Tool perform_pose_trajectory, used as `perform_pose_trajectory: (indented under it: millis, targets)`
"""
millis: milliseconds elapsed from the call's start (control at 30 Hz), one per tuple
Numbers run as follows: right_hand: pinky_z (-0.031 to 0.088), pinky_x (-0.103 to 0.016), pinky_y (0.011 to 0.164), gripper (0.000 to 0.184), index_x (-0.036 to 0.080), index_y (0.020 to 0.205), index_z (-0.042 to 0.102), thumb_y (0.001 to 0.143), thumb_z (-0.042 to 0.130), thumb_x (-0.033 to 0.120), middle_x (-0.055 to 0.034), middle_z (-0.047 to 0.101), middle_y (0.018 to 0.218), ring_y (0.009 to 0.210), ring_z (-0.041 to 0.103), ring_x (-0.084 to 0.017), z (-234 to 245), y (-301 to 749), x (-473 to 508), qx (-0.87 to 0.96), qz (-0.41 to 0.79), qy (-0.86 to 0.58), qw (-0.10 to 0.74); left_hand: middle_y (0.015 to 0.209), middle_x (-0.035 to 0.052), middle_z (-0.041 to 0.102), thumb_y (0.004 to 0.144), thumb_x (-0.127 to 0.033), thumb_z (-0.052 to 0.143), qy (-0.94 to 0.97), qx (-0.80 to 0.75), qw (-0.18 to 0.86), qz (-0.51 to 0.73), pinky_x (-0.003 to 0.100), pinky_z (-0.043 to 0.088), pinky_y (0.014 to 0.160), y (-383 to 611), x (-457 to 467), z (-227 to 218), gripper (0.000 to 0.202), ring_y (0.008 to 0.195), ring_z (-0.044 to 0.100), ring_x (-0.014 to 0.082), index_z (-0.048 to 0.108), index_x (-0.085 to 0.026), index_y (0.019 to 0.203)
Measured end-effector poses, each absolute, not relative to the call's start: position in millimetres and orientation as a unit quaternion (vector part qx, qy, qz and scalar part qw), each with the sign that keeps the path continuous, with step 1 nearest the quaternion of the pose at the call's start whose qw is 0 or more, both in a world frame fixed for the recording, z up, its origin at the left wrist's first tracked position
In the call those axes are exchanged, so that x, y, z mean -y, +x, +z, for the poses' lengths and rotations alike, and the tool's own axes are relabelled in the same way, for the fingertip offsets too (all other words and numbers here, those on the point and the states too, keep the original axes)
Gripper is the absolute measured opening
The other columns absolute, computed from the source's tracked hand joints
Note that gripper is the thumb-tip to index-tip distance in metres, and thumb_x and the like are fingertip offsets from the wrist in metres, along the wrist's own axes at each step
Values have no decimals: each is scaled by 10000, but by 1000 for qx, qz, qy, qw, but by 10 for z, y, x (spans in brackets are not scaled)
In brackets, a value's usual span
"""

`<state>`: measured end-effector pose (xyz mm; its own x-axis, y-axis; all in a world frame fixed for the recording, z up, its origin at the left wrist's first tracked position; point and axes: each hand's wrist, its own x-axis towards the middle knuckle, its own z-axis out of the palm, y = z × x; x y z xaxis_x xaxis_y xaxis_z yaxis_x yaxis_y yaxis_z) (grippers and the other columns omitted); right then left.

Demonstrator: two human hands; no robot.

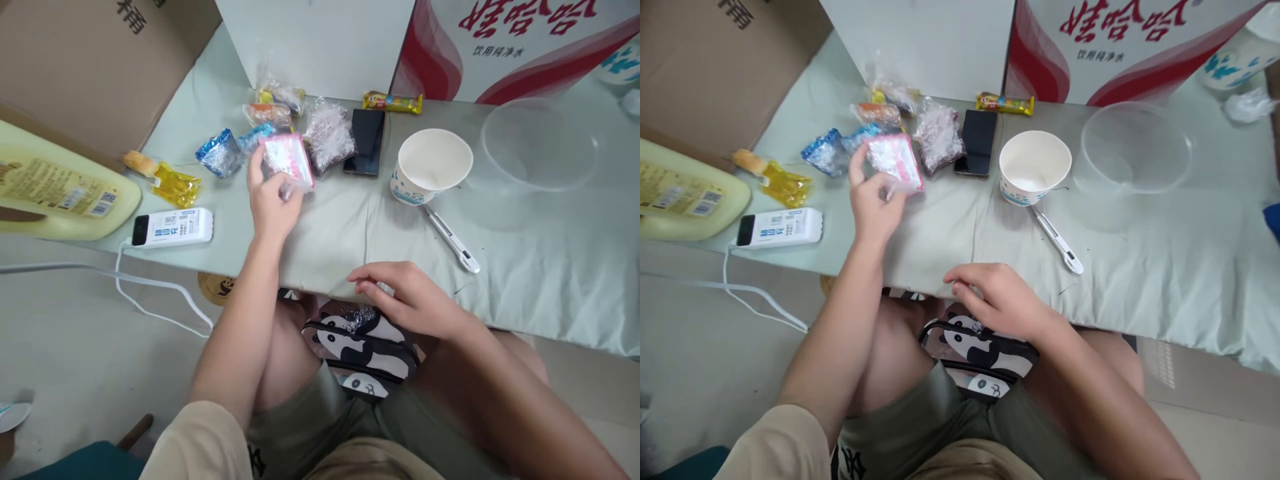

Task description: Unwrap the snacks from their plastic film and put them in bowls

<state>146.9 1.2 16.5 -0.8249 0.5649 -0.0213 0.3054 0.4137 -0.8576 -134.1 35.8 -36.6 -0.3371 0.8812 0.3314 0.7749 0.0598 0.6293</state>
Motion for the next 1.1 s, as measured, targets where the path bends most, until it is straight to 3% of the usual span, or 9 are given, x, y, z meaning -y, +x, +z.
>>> perform_pose_trajectory:
  millis: [133, 200, 300, 433, 533, 733, 867, 967, 1100]
  targets:
    - [575, -265, 713, 203, 182, 1034, 689, 982, 494, 204, -28, 762, 843, 760, 724, -150, -24, 1490, -45, 808, 429, -329, 235, 873, 38, 728, 831, -247, 679, 621, -661, 59, 417, 391, 556, 849, -1129, -235, -333, 136, 941, 696, 222, 621, -258, 708]
    - [589, -300, 754, 180, 186, 1047, 672, 965, 513, 202, -54, 764, 919, 830, 728, -177, -102, 1513, -62, 811, 379, -349, 276, 677, 10, 660, 838, -243, 673, 649, -633, 96, 410, 354, 524, 709, -979, -135, -301, 171, 694, 634, 182, 624, -242, 674]
    - [593, -354, 826, 254, 187, 1171, 631, 932, 559, 234, -107, 737, 1122, 1018, 706, -228, -182, 1553, -113, 810, 325, -365, 324, 643, -11, 652, 838, -223, 661, 678, -584, 172, 411, 307, 478, 624, -726, 14, -225, 119, 593, 564, 136, 683, -220, 722]
    - [565, -412, 895, 369, 195, 1235, 603, 903, 627, 354, -126, 706, 1216, 1086, 670, -262, -216, 1611, -163, 800, 329, -364, 345, 789, 0, 710, 825, -227, 686, 659, -548, 267, 441, 264, 506, 639, -409, 95, -169, 77, 679, 617, 125, 710, -197, 893]
    - [536, -393, 843, 223, 204, 1018, 659, 916, 592, 391, -86, 739, 998, 921, 671, -233, -209, 1649, -180, 781, 352, -398, 329, 1014, 44, 721, 816, -255, 726, 645, -516, 301, 477, 272, 567, 760, -289, 46, -198, 210, 917, 673, 164, 682, -204, 1015]
    - [424, -297, 650, 175, 198, 755, 611, 863, 561, 325, -24, 648, 720, 648, 541, -144, -207, 1681, -248, 694, 377, -523, 320, 1073, 59, 662, 913, -393, 666, 574, -622, 198, 495, 363, 554, 905, -400, -71, -372, 181, 1045, 631, 211, 686, -243, 1011]
    - [364, -285, 625, 164, 198, 695, 571, 834, 579, 283, 7, 557, 622, 596, 465, -123, -222, 1673, -287, 684, 376, -546, 305, 1019, 86, 695, 984, -595, 490, 573, -670, 221, 417, 486, 481, 1043, -450, -55, -459, 427, 1103, 615, 284, 736, -248, 949]
    - [334, -285, 615, 188, 201, 682, 546, 833, 592, 303, 17, 521, 609, 589, 437, -120, -231, 1649, -320, 683, 373, -549, 305, 1077, 92, 730, 986, -696, 370, 612, -622, 287, 395, 497, 470, 1053, -410, -37, -446, 591, 1101, 639, 291, 737, -238, 1056]
    - [307, -294, 617, 261, 206, 643, 468, 832, 611, 315, 22, 493, 605, 594, 419, -120, -237, 1583, -402, 703, 365, -534, 296, 1285, 129, 668, 864, -784, 532, 660, -528, 349, 404, 444, 518, 1010, -380, -78, -434, 714, 1183, 630, 302, 629, -231, 1305]
